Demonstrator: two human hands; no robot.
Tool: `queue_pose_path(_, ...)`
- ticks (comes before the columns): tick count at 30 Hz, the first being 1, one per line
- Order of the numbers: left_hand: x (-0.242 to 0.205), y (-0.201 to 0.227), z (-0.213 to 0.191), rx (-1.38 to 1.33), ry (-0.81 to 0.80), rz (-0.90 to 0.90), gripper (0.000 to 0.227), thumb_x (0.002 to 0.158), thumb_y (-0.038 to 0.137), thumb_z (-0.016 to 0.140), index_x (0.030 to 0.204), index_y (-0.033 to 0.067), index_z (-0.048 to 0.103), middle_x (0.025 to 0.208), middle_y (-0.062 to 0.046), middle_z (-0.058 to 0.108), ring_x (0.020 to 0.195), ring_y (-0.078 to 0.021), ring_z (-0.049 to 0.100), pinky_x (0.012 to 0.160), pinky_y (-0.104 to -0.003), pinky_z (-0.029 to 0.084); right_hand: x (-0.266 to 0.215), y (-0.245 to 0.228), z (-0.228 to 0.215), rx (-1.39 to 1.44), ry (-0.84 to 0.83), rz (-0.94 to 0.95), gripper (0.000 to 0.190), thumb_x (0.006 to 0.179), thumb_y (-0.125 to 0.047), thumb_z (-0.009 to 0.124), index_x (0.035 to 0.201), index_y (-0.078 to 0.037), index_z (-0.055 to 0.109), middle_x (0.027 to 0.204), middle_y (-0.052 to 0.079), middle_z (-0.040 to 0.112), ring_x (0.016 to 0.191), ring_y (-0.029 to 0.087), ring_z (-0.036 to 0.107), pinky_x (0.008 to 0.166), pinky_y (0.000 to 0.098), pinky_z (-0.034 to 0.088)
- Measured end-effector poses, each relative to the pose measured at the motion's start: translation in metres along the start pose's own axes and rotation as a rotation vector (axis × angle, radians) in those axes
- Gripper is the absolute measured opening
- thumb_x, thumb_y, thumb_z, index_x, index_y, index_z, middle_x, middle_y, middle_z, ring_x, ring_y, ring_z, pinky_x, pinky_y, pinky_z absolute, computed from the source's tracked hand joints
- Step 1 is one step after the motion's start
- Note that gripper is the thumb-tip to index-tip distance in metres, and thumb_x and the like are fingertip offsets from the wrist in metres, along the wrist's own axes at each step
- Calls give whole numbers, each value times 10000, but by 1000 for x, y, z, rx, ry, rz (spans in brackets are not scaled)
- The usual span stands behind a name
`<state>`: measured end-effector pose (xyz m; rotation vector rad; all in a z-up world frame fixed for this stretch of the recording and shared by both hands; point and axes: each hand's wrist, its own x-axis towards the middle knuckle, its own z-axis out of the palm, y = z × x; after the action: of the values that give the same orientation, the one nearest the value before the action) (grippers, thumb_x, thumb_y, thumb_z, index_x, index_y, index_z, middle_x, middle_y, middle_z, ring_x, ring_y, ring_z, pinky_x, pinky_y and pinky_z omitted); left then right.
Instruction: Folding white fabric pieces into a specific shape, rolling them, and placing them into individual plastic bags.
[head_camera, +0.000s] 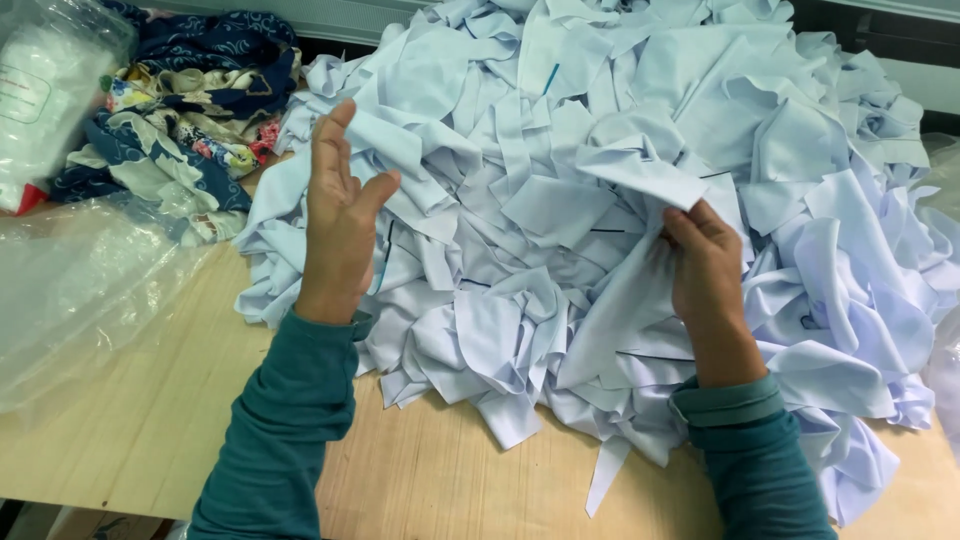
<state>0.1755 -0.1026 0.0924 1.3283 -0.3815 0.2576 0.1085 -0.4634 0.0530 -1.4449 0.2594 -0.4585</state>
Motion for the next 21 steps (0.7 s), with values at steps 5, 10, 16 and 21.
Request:
queue_pose_path(5, -16, 1, 29, -57, -362, -254, 376, 971, 71, 586, 1343, 129, 591, 1237, -62, 689, 1166, -200, 668, 1073, -345, 523, 7, -24, -24, 162, 149, -17, 408, 825, -41, 673, 1228, -35, 739, 979, -16, 732, 821, 93, 612, 709, 179, 481)
queue_pose_path(10, -43, -30, 62, -20, -709, -493, 347, 979, 163, 599, 1321, 111, 625, 1174, -85, 726, 1090, -188, 726, 1039, -330, 546, 16, -46, -59, 257, 229, -97, 395, 805, -33, 710, 1198, -60, 746, 1005, 32, 771, 889, 167, 702, 782, 260, 542)
queue_pose_path(16, -61, -58, 80, 38, -796, -595, 349, 976, 137, 613, 1316, 73, 661, 1142, -56, 711, 1137, -135, 681, 1056, -276, 555, 37, -40, -122, 136, 418, -162, 376, 879, -13, 653, 1186, -229, 683, 1069, -84, 640, 964, 85, 606, 886, 280, 544)
queue_pose_path(21, -45, -66, 106, 394, -494, -72, 235, 1003, 125, 569, 1186, 135, 715, 1055, -27, 784, 979, -138, 736, 855, -262, 582, 16, -43, -98, -608, 630, -631, 373, 886, -41, 633, 1239, -158, 656, 1601, 150, 362, 1507, 354, 376, 1101, 501, 340)
